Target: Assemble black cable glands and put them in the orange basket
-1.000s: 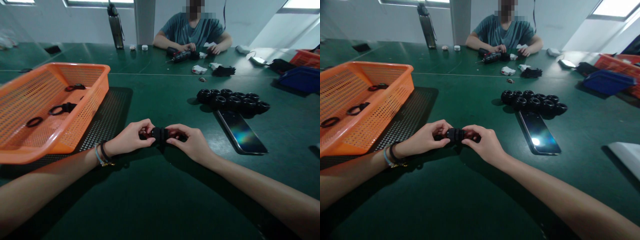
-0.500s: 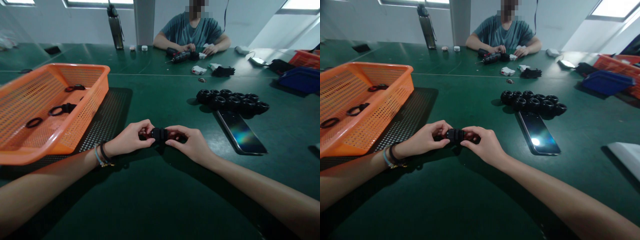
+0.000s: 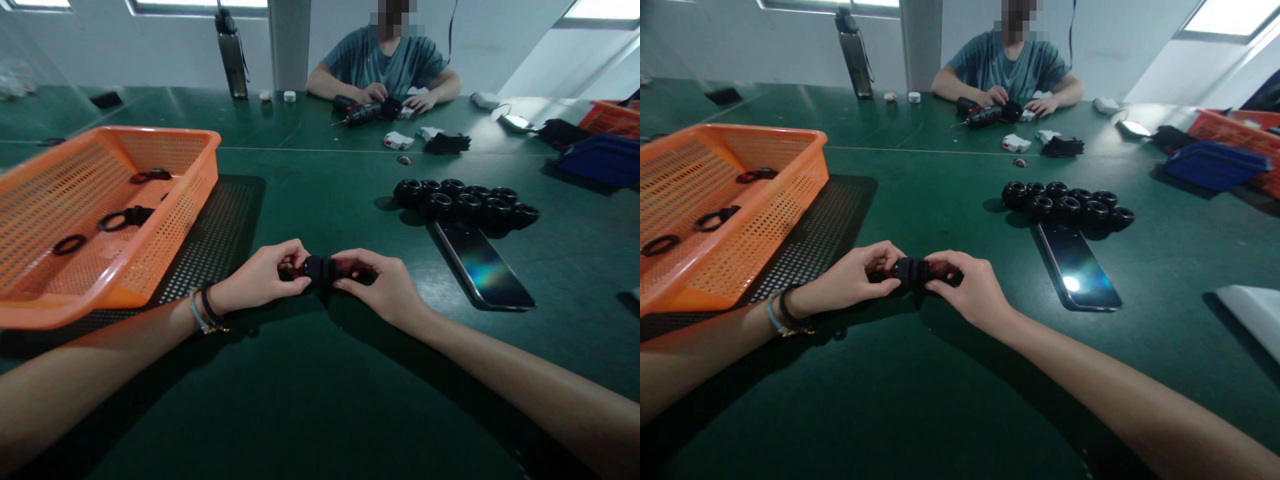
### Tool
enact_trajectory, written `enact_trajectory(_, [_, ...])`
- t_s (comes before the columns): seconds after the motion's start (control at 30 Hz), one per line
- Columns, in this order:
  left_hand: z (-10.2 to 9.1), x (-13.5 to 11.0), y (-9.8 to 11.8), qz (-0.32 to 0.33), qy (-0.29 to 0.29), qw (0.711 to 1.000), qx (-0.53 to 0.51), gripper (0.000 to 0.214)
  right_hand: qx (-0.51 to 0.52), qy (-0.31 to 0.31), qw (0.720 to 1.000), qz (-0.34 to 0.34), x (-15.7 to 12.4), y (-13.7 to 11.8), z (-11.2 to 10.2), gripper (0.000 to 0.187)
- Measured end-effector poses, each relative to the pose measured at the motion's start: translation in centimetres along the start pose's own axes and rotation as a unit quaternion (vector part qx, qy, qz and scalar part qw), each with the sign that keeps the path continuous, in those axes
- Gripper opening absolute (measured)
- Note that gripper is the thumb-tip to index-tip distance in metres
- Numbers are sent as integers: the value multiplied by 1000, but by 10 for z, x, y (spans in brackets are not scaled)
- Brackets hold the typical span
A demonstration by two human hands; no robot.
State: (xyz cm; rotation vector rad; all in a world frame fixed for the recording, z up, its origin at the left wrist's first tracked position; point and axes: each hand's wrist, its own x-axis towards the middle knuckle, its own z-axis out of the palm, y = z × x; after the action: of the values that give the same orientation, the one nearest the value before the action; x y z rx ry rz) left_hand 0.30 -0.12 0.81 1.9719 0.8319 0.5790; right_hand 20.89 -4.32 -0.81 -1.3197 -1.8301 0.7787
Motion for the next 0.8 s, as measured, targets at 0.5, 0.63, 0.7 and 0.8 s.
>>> enact_trajectory(0.5, [0, 0, 1, -10, 2, 1000, -4, 19, -22, -6, 1000, -8, 0, 1, -1, 26])
enact_trajectory(0.63, [0, 0, 0, -16, 3, 1000, -4, 17, -21, -2, 1000, -10, 0, 3, 0, 25])
enact_trajectory(0.7, [0, 0, 0, -17, 2, 1000, -6, 18, -23, -1, 1000, -8, 0, 3, 0, 25])
enact_trajectory(0.8, [0, 0, -1, -13, 2, 1000, -10, 21, -24, -3, 1000, -9, 0, 2, 0, 25])
